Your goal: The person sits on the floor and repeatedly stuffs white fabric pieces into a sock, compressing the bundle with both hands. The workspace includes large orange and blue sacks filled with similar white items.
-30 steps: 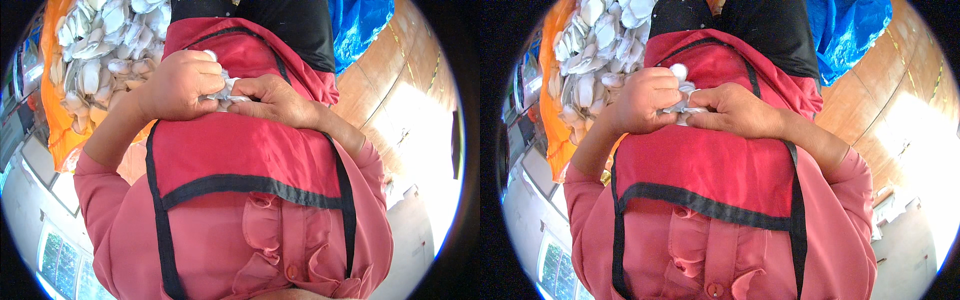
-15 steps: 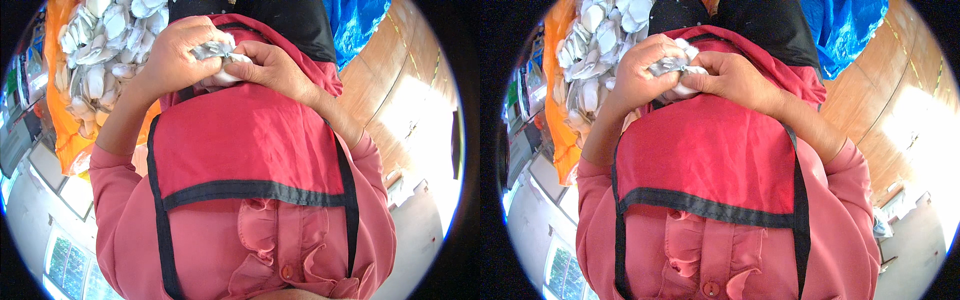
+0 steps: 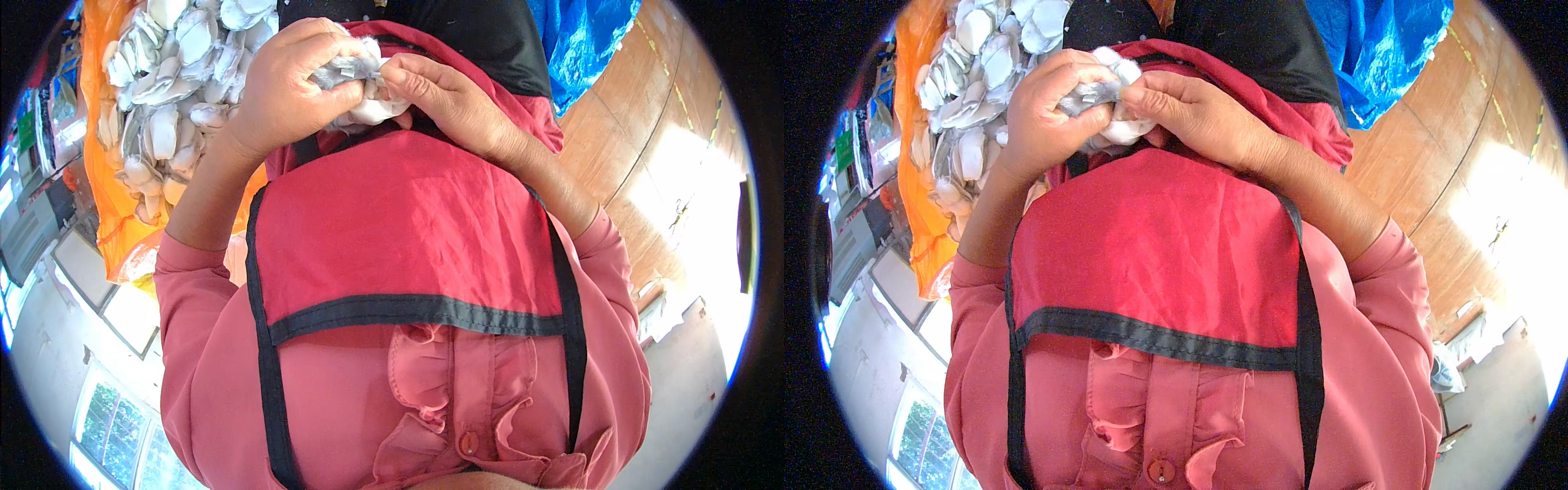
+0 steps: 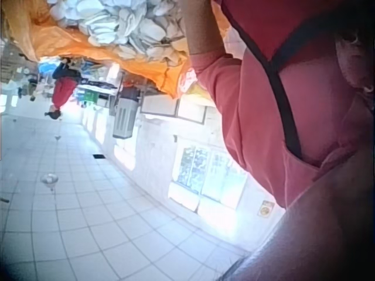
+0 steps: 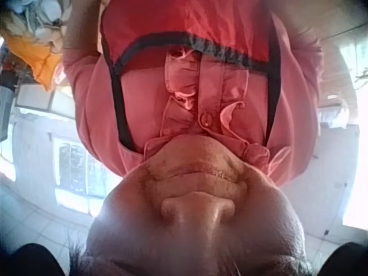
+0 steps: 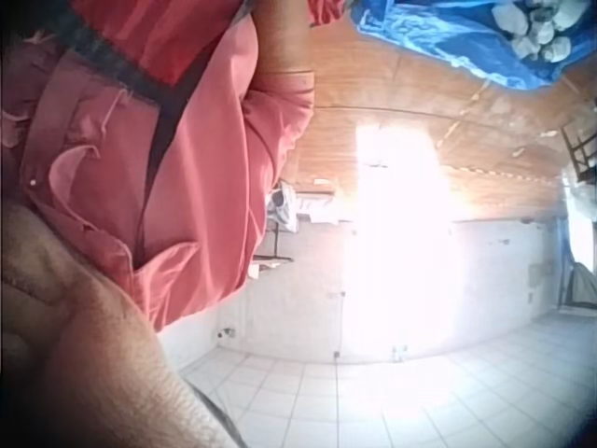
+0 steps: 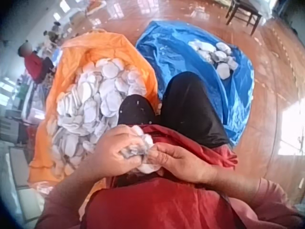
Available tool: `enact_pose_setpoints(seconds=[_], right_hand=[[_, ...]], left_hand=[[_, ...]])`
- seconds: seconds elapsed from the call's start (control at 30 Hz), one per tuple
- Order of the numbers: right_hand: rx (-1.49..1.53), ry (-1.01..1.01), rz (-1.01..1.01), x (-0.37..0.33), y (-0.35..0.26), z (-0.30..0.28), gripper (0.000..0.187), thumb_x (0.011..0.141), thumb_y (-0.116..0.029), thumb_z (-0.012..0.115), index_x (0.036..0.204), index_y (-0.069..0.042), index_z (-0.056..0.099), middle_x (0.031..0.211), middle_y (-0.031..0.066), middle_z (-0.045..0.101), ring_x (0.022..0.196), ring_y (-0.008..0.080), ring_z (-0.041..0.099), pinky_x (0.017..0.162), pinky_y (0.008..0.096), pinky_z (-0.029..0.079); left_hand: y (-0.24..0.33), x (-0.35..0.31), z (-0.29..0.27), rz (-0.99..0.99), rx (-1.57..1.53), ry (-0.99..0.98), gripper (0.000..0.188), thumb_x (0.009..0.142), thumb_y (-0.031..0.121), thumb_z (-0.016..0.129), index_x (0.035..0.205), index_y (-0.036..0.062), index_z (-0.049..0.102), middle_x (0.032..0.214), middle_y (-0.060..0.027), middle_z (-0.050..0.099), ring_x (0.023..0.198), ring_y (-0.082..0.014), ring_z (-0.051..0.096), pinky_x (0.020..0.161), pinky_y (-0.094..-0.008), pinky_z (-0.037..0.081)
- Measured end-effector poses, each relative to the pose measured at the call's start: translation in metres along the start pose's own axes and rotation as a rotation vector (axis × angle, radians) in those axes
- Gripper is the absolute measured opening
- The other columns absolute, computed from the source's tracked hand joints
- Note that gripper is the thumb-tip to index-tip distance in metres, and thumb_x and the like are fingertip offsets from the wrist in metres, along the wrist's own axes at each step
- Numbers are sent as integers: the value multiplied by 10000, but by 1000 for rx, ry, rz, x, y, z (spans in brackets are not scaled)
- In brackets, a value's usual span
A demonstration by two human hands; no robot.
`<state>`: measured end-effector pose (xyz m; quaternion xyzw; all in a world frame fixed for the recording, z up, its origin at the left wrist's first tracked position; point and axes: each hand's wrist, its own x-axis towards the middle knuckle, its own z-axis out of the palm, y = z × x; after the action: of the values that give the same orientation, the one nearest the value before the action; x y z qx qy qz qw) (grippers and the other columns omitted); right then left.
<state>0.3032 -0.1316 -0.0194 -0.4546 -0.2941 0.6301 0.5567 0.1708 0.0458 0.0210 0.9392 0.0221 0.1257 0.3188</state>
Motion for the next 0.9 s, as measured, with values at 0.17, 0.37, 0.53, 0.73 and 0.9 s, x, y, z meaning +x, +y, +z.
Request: enact_pose_setpoints(seconds=[0.17,0.37,0.53,0.73,0.9], right_hand=[[-2,51,29,-1,-3,2,262,1016,-325,536,1033,-89,649,879,-48,599,755,52,495,711,204,435],[-23,94,44,1,1,-1,246,1010,-303,542,1016,-82,649,859,-40,596,736,60,505,707,208,446],[-14,113,24,2,2,-1,267,1015,-305,532,1020,-62,642,830,-35,589,725,62,505,695,206,448],[-34,102,67,3,8,-5,271,1026,-299,504,1013,-55,621,760,-23,539,667,75,473,624,223,421],[73,114,74,5,13,-3,256,1027,-275,492,994,-52,614,715,-29,499,636,79,446,593,227,393]], left_hand=[[1,0,4,49,22,54,270,675,25,731,938,45,676,922,-101,670,881,-264,670,796,-337,533],[1,-1,8,-40,-4,50,268,680,23,730,942,50,678,932,-92,676,884,-246,675,797,-325,533],[8,1,13,-161,-56,90,264,713,94,726,973,68,685,894,-81,670,823,-243,671,753,-325,532],[0,1,11,-258,-161,-102,292,754,48,690,1044,74,681,934,-79,674,849,-213,670,770,-294,513],[-1,2,8,-242,-76,-199,235,780,95,670,1009,42,660,932,-100,653,863,-254,661,776,-321,508]])
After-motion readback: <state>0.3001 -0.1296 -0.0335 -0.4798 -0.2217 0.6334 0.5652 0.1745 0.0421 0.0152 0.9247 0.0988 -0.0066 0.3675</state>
